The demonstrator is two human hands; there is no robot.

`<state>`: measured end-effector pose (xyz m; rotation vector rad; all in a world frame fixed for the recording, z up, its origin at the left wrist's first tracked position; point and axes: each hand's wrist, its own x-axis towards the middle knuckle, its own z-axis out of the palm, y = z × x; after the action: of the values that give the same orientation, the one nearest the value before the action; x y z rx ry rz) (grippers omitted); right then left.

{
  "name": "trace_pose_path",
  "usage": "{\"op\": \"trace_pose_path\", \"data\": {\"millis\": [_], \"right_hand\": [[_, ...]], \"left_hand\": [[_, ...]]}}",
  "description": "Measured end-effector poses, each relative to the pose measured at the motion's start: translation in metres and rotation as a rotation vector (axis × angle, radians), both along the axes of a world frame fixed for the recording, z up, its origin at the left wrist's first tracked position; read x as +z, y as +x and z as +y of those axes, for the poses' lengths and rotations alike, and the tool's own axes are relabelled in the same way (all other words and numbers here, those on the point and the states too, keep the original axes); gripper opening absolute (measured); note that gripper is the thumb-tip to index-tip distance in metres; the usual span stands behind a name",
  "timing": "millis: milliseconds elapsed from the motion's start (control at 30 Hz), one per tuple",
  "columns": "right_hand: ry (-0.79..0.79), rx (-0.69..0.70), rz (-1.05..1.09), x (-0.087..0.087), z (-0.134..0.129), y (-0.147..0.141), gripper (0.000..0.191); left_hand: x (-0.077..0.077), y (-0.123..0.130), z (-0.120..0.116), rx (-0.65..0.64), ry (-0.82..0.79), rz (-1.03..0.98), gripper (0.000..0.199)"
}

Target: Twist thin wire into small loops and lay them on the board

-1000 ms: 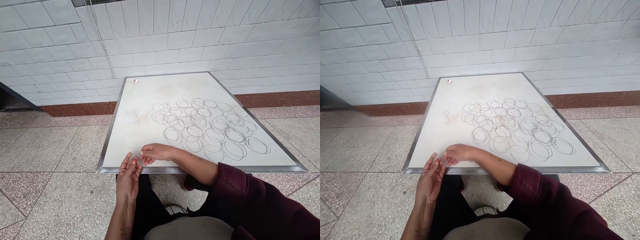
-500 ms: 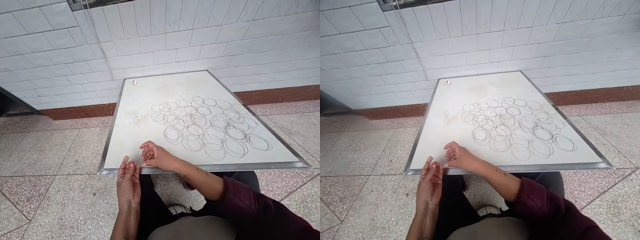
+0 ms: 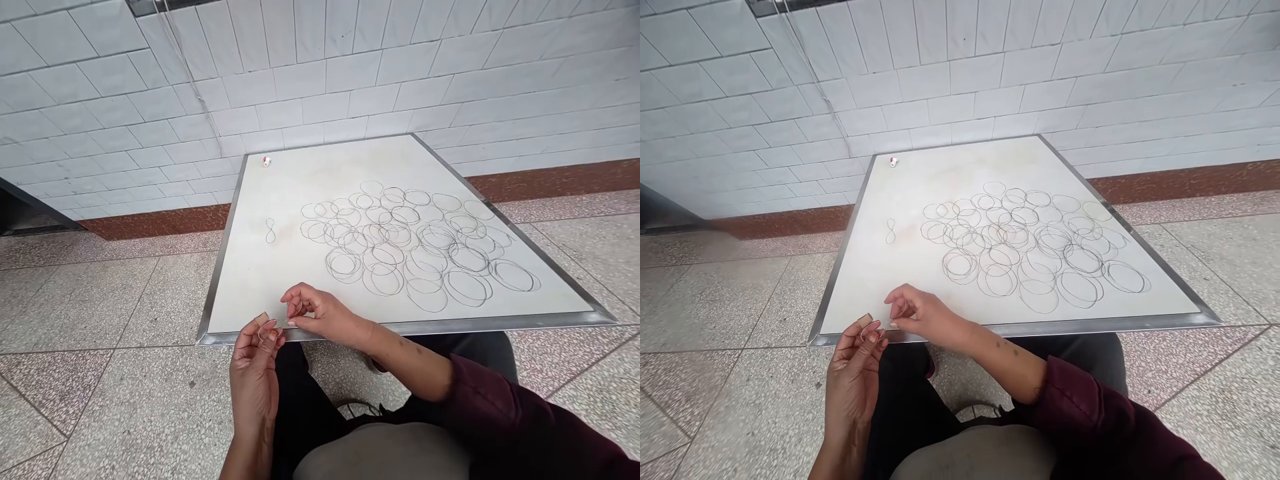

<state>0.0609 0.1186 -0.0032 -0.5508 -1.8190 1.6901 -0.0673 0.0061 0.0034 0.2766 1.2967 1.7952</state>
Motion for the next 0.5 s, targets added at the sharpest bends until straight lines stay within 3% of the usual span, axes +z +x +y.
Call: {"op": "trace_pose_path", "data": {"millis": [500], "right_hand": [[0.164,0.055,-0.034,0.008,-0.004,0.013,0.024]], "left_hand": [[0.014,0.008,-0.008,-0.169,-0.034,0.274,0.041]]}}
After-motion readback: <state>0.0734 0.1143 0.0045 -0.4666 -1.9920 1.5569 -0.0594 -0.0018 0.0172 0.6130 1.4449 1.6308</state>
